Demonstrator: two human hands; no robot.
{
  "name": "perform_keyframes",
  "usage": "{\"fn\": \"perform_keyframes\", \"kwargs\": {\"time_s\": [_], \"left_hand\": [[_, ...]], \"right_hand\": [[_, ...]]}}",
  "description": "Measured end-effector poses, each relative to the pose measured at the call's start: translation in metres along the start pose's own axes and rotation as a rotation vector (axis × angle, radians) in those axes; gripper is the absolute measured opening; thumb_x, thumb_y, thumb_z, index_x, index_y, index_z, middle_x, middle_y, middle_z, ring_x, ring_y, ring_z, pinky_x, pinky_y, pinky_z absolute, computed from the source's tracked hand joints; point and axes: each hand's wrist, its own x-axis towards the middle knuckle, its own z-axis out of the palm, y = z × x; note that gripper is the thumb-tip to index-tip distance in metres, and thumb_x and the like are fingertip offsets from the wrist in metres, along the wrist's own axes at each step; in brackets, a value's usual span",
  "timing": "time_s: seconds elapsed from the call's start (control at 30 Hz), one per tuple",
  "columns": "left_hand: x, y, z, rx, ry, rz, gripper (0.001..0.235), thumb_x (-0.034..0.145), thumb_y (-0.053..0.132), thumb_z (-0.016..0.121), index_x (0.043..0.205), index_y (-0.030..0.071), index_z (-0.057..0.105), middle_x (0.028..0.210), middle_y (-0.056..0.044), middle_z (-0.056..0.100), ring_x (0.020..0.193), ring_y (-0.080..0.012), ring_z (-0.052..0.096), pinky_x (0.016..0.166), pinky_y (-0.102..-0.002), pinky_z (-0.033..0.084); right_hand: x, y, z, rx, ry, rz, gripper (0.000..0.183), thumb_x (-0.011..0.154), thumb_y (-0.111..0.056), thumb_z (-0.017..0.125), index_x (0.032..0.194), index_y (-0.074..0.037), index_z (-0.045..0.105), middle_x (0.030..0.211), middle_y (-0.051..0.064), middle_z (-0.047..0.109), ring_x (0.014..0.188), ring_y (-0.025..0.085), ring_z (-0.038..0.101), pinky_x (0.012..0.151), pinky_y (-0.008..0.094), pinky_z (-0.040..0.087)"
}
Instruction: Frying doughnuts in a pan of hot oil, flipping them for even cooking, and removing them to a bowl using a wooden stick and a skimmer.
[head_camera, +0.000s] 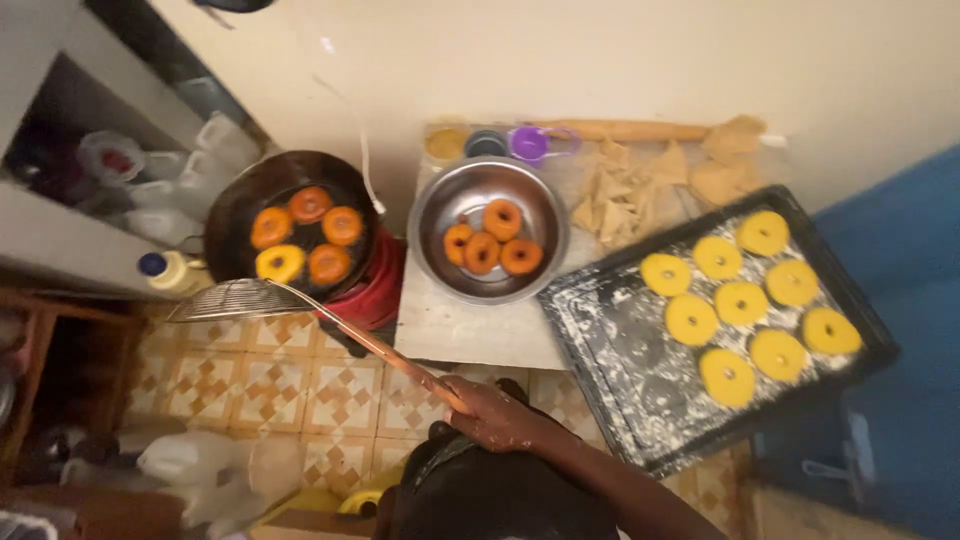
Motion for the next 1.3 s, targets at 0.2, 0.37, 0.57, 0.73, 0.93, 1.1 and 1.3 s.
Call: {"fn": "perform_keyframes", "kwargs": {"time_s": [0.2, 0.37, 0.57, 0.73, 0.93, 1.1, 1.3], "left_hand": [[0.122, 0.002, -0.069, 0.075, -0.083, 0.031, 0.03, 0.084, 0.023, 0.037, 0.088, 0.012, 0.065, 0.088, -0.008, 0.065, 0.085, -0.0258, 0.064, 0.073, -0.038, 0.053], [0.144, 0.004, -0.082, -0.057, 0.27, 0.24, 0.007, 0.071, 0.014, 0.062, 0.067, 0.014, 0.055, 0.074, -0.005, 0.062, 0.079, -0.0242, 0.059, 0.069, -0.036, 0.047], [0.164, 0.003, -0.06, -0.062, 0.602, 0.5, 0.031, 0.069, 0.034, 0.064, 0.089, 0.009, 0.066, 0.095, -0.011, 0.065, 0.093, -0.0313, 0.059, 0.079, -0.041, 0.049], [0.116, 0.025, -0.094, -0.3, 0.062, -0.023, 0.019, 0.066, 0.027, 0.053, 0.06, 0.009, 0.054, 0.07, -0.008, 0.062, 0.067, -0.0212, 0.057, 0.061, -0.035, 0.043], [0.074, 0.004, -0.058, -0.883, 0.045, -0.534, 0.049, 0.073, 0.036, 0.055, 0.117, 0.013, 0.057, 0.119, -0.009, 0.061, 0.111, -0.0249, 0.057, 0.091, -0.033, 0.042], [0.041, 0.004, -0.011, -0.669, 0.059, -0.463, 0.037, 0.08, 0.037, 0.041, 0.09, 0.017, 0.071, 0.112, -0.001, 0.062, 0.1, -0.0179, 0.061, 0.082, -0.03, 0.047], [0.035, 0.007, 0.076, -0.169, 0.774, -0.093, 0.036, 0.081, 0.04, 0.046, 0.067, 0.011, 0.062, 0.058, -0.008, 0.063, 0.054, -0.0296, 0.063, 0.04, -0.046, 0.048]], "right_hand": [[-0.022, 0.002, -0.01, -0.016, 0.078, 0.044, 0.026, 0.089, -0.021, 0.046, 0.11, -0.009, 0.036, 0.093, 0.014, 0.053, 0.08, 0.029, 0.054, 0.066, 0.036, 0.036], [-0.03, 0.012, -0.01, 0.067, 0.17, 0.046, 0.045, 0.084, -0.022, 0.042, 0.127, -0.01, 0.035, 0.103, 0.013, 0.054, 0.083, 0.027, 0.053, 0.068, 0.037, 0.037], [-0.036, 0.0, -0.013, 0.148, 0.187, 0.09, 0.047, 0.087, -0.026, 0.042, 0.131, -0.013, 0.035, 0.117, 0.01, 0.053, 0.097, 0.024, 0.053, 0.077, 0.036, 0.038], [-0.02, 0.005, -0.005, 0.156, 0.157, 0.047, 0.047, 0.087, -0.029, 0.044, 0.129, -0.011, 0.038, 0.123, 0.009, 0.05, 0.109, 0.024, 0.049, 0.085, 0.036, 0.036], [0.022, 0.049, 0.023, 0.114, 0.201, -0.099, 0.053, 0.085, -0.044, 0.043, 0.126, -0.01, 0.044, 0.12, 0.005, 0.052, 0.109, 0.019, 0.049, 0.091, 0.034, 0.035], [0.056, 0.063, 0.035, 0.067, 0.257, -0.12, 0.074, 0.079, -0.06, 0.043, 0.127, -0.005, 0.045, 0.132, 0.013, 0.046, 0.123, 0.024, 0.042, 0.104, 0.035, 0.028], [0.081, 0.021, 0.031, 0.168, 0.205, 0.131, 0.032, 0.079, -0.038, 0.054, 0.098, -0.012, 0.053, 0.061, 0.0, 0.048, 0.046, 0.011, 0.043, 0.045, 0.027, 0.038]]}}
